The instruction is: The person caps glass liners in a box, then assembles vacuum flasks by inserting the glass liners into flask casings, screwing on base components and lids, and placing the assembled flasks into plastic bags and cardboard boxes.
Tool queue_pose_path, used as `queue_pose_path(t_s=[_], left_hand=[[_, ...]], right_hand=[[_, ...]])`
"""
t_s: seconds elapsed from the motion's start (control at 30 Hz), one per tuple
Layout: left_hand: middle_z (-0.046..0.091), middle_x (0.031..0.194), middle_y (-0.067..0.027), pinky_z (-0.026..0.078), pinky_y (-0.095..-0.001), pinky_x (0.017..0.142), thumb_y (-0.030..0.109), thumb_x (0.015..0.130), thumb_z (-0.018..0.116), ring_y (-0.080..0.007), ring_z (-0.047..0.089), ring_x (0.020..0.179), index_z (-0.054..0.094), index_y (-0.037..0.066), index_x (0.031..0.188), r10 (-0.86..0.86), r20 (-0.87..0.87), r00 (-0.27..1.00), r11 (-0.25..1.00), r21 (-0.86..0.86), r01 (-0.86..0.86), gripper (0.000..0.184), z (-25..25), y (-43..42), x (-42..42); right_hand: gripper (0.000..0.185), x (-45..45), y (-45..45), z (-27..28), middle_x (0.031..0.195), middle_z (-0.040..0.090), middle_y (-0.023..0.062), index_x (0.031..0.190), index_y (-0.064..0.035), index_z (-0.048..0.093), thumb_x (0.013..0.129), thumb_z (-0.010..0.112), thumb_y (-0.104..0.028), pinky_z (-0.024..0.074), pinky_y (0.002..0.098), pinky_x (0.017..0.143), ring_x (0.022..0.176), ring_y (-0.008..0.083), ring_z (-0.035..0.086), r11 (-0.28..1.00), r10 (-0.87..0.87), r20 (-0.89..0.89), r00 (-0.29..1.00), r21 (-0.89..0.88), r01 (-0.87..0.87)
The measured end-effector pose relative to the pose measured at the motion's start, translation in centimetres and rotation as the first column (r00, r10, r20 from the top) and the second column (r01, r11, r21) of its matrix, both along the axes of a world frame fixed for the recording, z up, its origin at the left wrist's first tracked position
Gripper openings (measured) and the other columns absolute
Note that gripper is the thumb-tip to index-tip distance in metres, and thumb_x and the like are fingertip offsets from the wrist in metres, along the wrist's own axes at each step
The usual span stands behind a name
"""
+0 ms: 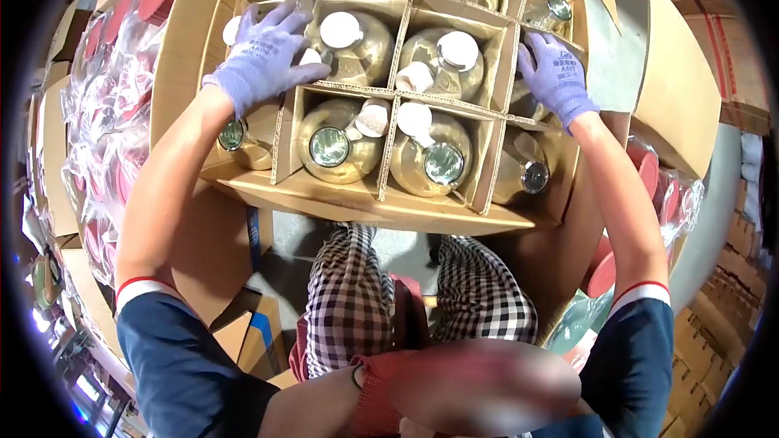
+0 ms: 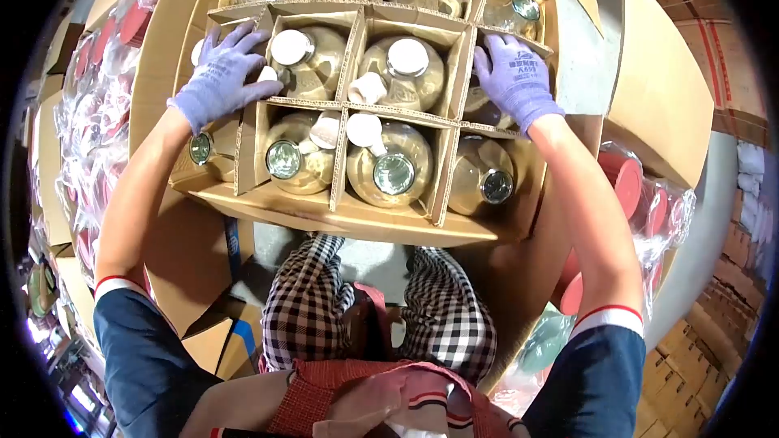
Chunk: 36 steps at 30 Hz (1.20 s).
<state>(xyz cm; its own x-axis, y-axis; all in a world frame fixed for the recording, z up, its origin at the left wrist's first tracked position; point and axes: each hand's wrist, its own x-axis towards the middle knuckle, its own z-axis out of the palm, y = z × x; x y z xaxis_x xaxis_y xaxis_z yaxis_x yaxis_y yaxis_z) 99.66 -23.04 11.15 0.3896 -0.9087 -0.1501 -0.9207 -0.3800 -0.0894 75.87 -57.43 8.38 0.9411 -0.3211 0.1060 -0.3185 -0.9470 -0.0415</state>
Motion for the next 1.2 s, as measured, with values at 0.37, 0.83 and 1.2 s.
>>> queue_pose_path(t_s=[0.37,0.83,1.2], left_hand=[[0.065,0.109,-0.0109,0.050,-0.0382,0.084,0.028,0.084,0.071,-0.0280,0.063,0.099,0.067,0.005,0.096,0.067,-0.230,0.971,0.910,-0.385,-0.153,0.026,0.6,1.2,-4.7],[0.061,0.116,-0.0104,0.048,-0.0381,0.089,0.032,0.081,0.073,-0.0263,0.060,0.108,0.068,0.005,0.102,0.213,-0.471,0.856,0.890,-0.267,-0.369,0.035,4.4,0.5,-4.6],[0.057,0.121,-0.0204,0.047,-0.0440,0.094,0.038,0.087,0.064,-0.0383,0.057,0.109,0.055,0.001,0.123,-0.210,-0.407,0.889,0.925,-0.376,0.047,0.052,-1.3,2.0,-10.8]], right_hand=[[0.050,3.7,11.4,0.3,0.123,0.063,0.0206,0.139,-0.0111,0.047,0.100,0.039,-0.041,0.0442,0.0431,0.101,0.115,0.0392,0.059,0.841,0.432,-0.258,0.864,0.461,-0.283],[0.033,-5.0,14.9,5.4,0.088,0.065,0.0126,0.114,-0.0088,0.058,0.087,0.068,-0.026,0.0530,0.0396,0.072,0.081,0.0298,0.066,0.892,0.300,0.171,0.939,0.299,-0.339],[0.019,-4.9,14.3,2.5,0.080,0.063,0.0112,0.086,-0.0067,0.060,0.087,0.067,-0.024,0.0540,0.0387,0.064,0.070,0.0285,0.066,0.948,0.163,0.209,0.964,0.238,-0.212]])
